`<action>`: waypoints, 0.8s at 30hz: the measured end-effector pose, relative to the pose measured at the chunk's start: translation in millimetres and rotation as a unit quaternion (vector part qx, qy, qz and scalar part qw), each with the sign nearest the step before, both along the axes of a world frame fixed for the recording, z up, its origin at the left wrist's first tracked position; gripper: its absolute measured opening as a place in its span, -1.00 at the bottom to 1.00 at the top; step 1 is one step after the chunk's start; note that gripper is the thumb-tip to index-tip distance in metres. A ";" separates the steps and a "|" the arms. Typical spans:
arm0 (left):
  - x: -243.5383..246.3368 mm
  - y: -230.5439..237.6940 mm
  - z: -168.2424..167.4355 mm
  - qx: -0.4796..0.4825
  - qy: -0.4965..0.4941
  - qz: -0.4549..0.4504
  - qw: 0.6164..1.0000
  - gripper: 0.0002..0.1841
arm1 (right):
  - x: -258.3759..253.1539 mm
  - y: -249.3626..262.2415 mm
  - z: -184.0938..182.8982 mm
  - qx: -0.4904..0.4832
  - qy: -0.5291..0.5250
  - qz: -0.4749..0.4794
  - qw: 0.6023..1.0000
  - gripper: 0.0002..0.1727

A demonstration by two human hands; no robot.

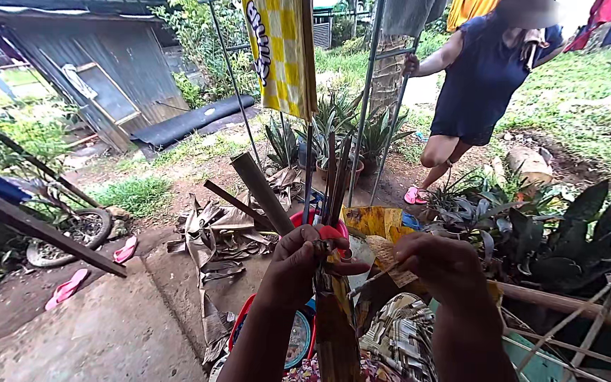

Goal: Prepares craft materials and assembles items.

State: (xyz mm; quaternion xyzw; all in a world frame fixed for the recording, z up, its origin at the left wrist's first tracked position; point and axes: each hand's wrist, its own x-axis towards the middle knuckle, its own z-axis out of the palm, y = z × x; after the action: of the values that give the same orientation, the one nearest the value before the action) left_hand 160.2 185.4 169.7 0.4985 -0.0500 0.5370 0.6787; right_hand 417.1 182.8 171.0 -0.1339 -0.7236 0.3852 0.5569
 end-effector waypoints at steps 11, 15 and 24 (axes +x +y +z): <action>17.2 -5.8 -7.4 -0.005 0.019 0.037 0.999 -0.84 | -12.7 45.7 25.3 -0.055 -0.101 0.146 0.983 -0.81; 20.3 -11.6 -5.1 -0.004 0.007 0.029 1.000 -0.85 | -12.4 50.5 26.0 -0.047 -0.118 0.150 0.980 -0.82; 26.3 -22.1 -6.2 0.018 0.004 0.049 0.999 -0.86 | -22.5 44.7 21.0 -0.105 -0.085 0.164 0.977 -0.94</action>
State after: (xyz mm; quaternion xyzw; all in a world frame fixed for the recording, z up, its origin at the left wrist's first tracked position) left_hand 186.5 163.3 163.4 0.5143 -0.0325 0.5671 0.6425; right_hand 394.6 227.5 192.0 -0.1036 -0.7363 0.5318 0.4054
